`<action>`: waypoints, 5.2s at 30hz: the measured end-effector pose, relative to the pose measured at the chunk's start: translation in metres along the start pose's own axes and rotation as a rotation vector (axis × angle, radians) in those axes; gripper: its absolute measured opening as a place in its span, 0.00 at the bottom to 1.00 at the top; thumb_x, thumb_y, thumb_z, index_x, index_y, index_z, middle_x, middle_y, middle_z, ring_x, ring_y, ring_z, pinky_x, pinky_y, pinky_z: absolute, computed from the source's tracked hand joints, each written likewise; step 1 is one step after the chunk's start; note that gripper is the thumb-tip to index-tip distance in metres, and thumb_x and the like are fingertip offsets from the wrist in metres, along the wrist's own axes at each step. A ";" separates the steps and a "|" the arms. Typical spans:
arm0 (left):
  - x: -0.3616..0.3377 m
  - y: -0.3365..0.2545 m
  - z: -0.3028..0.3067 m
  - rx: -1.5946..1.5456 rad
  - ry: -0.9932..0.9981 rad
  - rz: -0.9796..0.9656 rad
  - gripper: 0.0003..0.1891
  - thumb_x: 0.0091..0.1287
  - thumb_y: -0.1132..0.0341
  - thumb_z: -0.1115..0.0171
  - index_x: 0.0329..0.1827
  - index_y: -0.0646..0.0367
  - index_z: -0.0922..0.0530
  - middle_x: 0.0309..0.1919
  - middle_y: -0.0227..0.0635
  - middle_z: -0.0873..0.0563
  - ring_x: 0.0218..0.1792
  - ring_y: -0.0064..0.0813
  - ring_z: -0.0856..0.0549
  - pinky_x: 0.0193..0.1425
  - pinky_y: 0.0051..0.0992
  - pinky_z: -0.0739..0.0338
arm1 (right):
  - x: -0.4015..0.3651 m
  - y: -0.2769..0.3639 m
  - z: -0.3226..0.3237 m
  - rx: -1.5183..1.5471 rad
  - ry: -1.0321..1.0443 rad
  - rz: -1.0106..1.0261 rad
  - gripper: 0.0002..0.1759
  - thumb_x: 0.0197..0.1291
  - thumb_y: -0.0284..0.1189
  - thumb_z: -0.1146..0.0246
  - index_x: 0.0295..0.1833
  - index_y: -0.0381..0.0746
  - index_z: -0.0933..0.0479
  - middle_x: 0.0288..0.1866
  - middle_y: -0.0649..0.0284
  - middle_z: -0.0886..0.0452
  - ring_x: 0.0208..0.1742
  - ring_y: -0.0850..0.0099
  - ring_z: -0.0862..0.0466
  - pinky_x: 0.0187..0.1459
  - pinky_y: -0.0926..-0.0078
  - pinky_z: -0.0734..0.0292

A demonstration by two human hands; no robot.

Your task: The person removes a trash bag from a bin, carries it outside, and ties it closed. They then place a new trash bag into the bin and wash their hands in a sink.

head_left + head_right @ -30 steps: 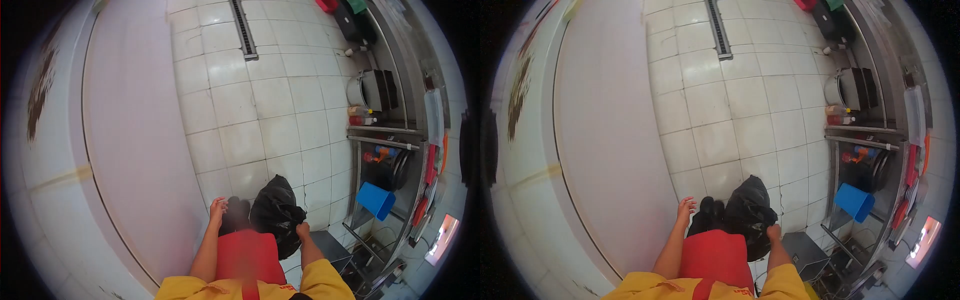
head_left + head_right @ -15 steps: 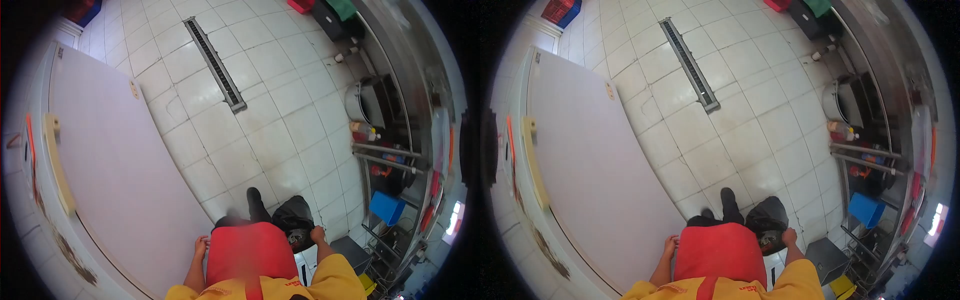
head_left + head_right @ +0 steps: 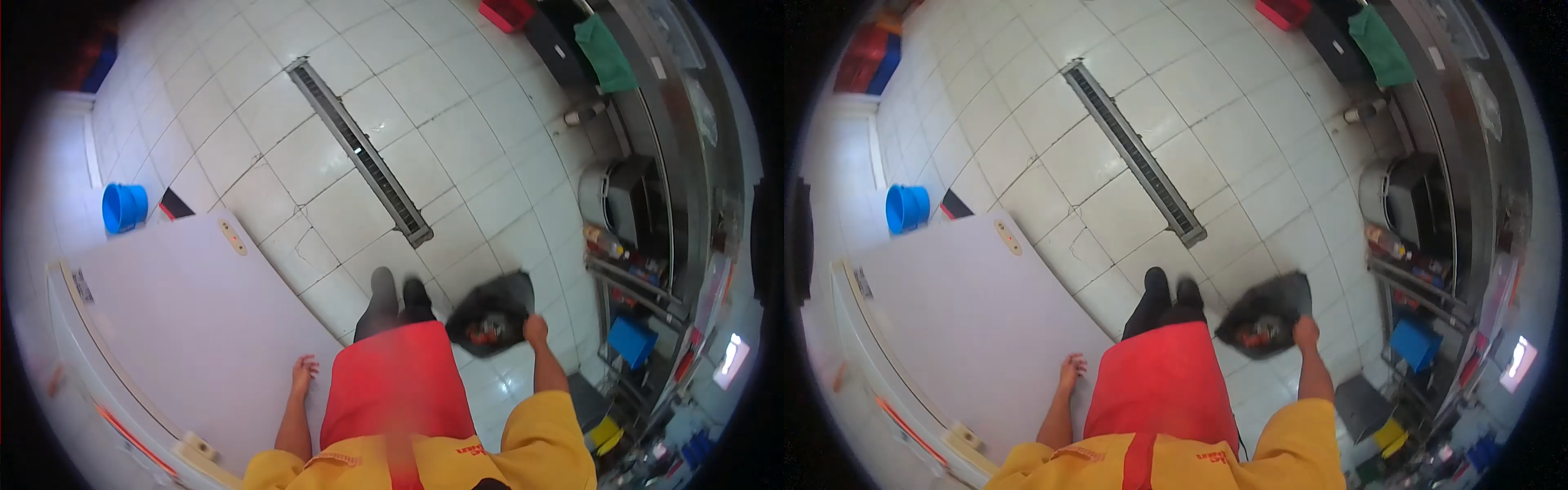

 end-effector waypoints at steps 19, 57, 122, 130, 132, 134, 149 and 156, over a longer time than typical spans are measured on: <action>0.096 -0.367 0.145 0.148 0.062 0.223 0.16 0.57 0.73 0.56 0.49 0.59 0.29 0.31 0.37 0.19 0.24 0.24 0.23 0.25 0.21 0.32 | 0.260 0.453 0.501 -0.045 -0.264 0.166 0.10 0.51 0.30 0.41 0.31 0.34 0.22 0.32 0.47 0.21 0.36 0.52 0.20 0.39 0.59 0.24; 0.282 -0.871 0.902 0.116 -1.035 -0.194 0.08 0.63 0.68 0.54 0.40 0.59 0.27 0.36 0.43 0.21 0.39 0.45 0.22 0.42 0.37 0.29 | 0.261 1.659 0.899 -0.492 -0.429 0.792 0.09 0.54 0.27 0.49 0.33 0.35 0.24 0.37 0.50 0.21 0.42 0.53 0.21 0.42 0.59 0.25; 0.401 -1.065 2.187 -0.064 -1.535 -1.621 0.24 0.52 0.58 0.40 0.55 0.37 0.29 0.64 0.24 0.37 0.67 0.28 0.44 0.67 0.59 0.66 | -0.821 2.670 0.232 -0.627 0.765 0.878 0.21 0.61 0.37 0.49 0.55 0.35 0.37 0.44 0.56 0.26 0.44 0.63 0.28 0.49 0.54 0.38; 0.432 -0.898 2.136 -0.555 -1.380 -1.013 0.17 0.64 0.61 0.49 0.54 0.56 0.28 0.45 0.39 0.21 0.49 0.35 0.25 0.55 0.33 0.37 | -0.831 2.660 0.210 -0.602 0.941 0.720 0.27 0.61 0.39 0.49 0.63 0.39 0.45 0.60 0.54 0.35 0.58 0.56 0.34 0.51 0.45 0.38; 0.464 -0.810 2.083 -0.957 -1.486 -0.632 0.13 0.65 0.64 0.50 0.48 0.58 0.24 0.41 0.40 0.19 0.44 0.35 0.21 0.46 0.29 0.29 | -0.819 2.675 0.194 -0.708 0.773 0.920 0.25 0.61 0.38 0.49 0.61 0.39 0.42 0.58 0.54 0.33 0.57 0.58 0.32 0.52 0.48 0.37; 0.501 -0.738 2.006 -1.624 -1.616 -0.113 0.11 0.63 0.66 0.48 0.45 0.59 0.23 0.33 0.39 0.18 0.35 0.31 0.18 0.41 0.26 0.27 | -0.815 2.695 0.192 -0.820 0.578 1.122 0.24 0.61 0.37 0.48 0.60 0.40 0.40 0.55 0.55 0.31 0.57 0.61 0.31 0.53 0.50 0.37; 0.618 -0.648 1.895 -1.351 -1.558 1.565 0.19 0.57 0.57 0.39 0.42 0.65 0.26 0.30 0.44 0.20 0.36 0.48 0.21 0.44 0.40 0.28 | -0.818 2.694 0.230 -0.568 1.110 0.623 0.09 0.62 0.32 0.49 0.37 0.36 0.29 0.36 0.61 0.22 0.35 0.71 0.22 0.40 0.75 0.28; 0.673 -0.571 1.824 -2.021 -1.749 1.315 0.11 0.58 0.76 0.51 0.43 0.67 0.27 0.38 0.45 0.21 0.41 0.42 0.21 0.47 0.35 0.26 | -0.829 2.698 0.235 -0.605 1.132 0.605 0.13 0.61 0.35 0.47 0.43 0.35 0.28 0.40 0.61 0.21 0.41 0.71 0.21 0.45 0.73 0.28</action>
Point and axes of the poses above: each hand's wrist, its own x-axis towards the middle knuckle, its own z-axis out of the back of the hand, y = z × x, the point moved 3 cm from there along x, towards the middle knuckle
